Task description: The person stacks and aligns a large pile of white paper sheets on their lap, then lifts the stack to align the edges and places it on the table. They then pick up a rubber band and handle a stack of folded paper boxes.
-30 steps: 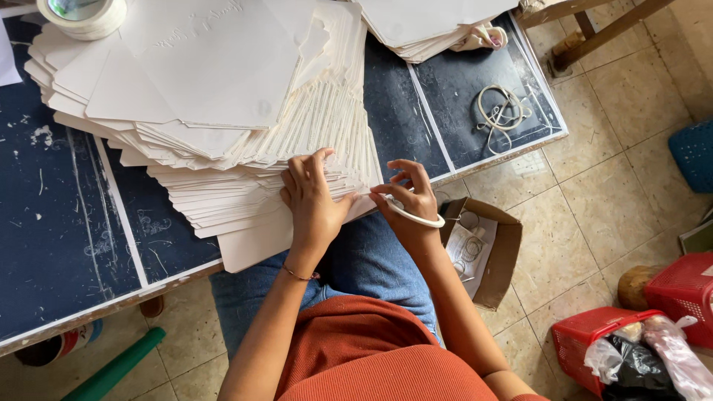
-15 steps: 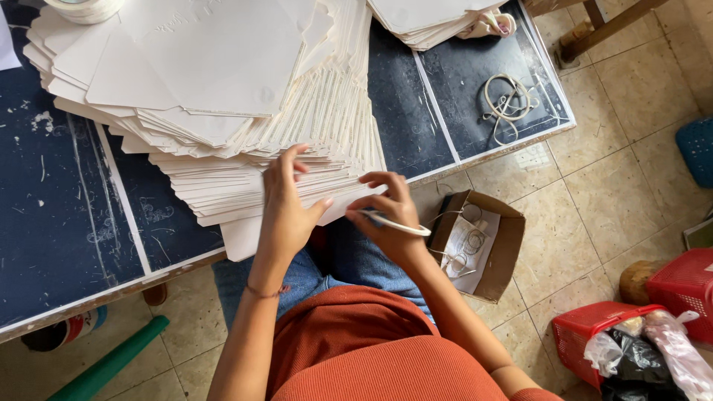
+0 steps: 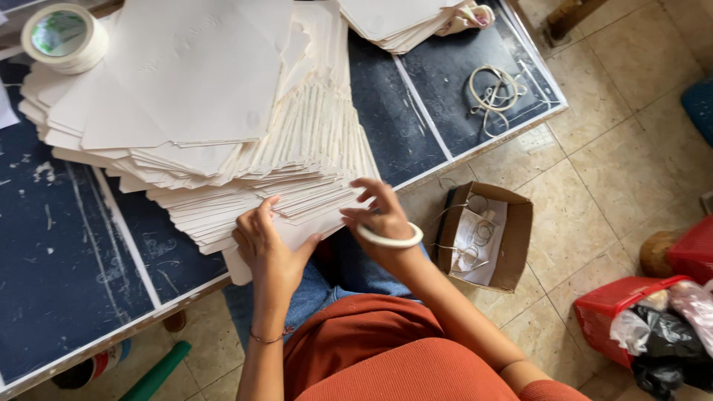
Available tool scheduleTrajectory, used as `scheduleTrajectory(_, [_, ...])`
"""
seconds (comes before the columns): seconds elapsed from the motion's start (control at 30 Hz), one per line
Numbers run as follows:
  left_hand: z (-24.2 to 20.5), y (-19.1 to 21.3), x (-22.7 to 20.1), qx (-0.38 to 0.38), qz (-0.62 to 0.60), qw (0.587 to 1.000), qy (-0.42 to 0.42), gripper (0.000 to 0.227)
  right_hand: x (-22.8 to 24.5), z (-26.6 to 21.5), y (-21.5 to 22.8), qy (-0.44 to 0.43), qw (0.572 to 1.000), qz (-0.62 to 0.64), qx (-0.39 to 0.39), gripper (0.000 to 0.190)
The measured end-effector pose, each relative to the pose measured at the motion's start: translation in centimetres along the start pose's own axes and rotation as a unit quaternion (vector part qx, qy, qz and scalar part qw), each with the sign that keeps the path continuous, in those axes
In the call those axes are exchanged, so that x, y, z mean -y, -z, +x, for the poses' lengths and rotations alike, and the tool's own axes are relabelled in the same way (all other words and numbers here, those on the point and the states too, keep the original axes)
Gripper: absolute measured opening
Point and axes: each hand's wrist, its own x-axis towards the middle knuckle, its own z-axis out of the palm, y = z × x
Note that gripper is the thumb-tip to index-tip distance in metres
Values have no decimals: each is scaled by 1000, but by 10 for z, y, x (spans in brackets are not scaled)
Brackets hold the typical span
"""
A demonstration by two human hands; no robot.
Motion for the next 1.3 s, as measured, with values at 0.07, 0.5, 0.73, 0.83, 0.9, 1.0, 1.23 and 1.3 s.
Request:
scheduleTrajectory(0.07, [0,1,-2,7,-7,1000,5,106,-22,7,31,-35,999,-19,14,5])
scheduleTrajectory(0.5, [12,-44,-73,-96,33,985,-141,114,-43,20,52,-25,996,-90,11,24])
scheduleTrajectory(0.73, [20,-9,-45,-165,149,955,-199,41,-2,63,68,30,995,-74,-56,15])
scheduleTrajectory(0.83, [34,-1,-37,-322,146,888,-295,30,2,69,66,23,994,-62,-92,15])
scheduleTrajectory(0.9, [47,-7,-28,-304,179,891,-286,25,-13,63,56,28,996,-61,-57,14])
scheduleTrajectory(1.0, [32,-9,-32,-56,137,965,-215,55,-39,45,45,11,998,-65,-5,15])
scheduleTrajectory(1.23, [39,-24,-65,-21,63,958,-278,89,-49,29,41,-37,997,-63,7,10])
scheduleTrajectory(1.3, [34,-24,-71,-42,92,942,-319,69,-33,38,46,-37,998,-52,-24,9])
